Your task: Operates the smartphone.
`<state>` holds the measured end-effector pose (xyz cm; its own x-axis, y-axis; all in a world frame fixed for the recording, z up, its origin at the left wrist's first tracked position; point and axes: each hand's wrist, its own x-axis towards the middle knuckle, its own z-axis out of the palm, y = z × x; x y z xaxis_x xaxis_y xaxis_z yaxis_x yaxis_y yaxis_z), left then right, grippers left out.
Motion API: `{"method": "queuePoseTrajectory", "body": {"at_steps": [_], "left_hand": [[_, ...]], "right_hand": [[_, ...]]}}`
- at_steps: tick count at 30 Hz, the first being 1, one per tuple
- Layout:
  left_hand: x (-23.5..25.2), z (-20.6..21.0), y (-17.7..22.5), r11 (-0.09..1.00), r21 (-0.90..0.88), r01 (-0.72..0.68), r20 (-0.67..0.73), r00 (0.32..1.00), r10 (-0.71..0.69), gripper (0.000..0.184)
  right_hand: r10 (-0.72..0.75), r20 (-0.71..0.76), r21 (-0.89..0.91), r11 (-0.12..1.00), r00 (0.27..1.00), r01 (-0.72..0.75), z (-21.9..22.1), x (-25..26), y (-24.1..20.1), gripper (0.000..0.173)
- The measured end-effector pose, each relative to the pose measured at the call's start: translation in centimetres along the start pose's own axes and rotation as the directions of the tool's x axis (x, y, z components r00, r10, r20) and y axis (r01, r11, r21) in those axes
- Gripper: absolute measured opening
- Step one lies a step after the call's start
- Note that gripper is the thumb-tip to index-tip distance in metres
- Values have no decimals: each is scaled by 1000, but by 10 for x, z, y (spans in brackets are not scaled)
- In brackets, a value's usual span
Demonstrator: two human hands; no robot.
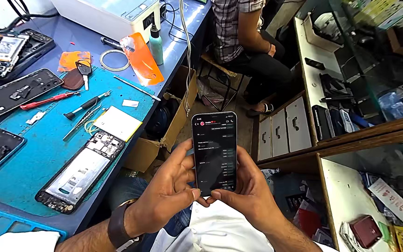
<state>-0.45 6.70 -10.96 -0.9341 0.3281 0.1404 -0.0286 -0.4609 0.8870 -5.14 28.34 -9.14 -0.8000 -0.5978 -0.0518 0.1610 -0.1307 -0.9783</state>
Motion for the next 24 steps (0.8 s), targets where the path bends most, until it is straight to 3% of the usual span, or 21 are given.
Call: {"method": "queuePoseTrajectory", "body": {"at_steps": [13, 24], "left_hand": [[1, -4, 0, 1000, -4, -30, -45, 999, 30, 76], [2, 3, 3, 997, -70, -19, -5, 1000, 18, 89]], "right_hand": [[35, 124, 117, 992, 992, -50, -11, 3, -4, 67], [9, 162, 147, 989, 987, -33, -15, 4, -8, 64]]}}
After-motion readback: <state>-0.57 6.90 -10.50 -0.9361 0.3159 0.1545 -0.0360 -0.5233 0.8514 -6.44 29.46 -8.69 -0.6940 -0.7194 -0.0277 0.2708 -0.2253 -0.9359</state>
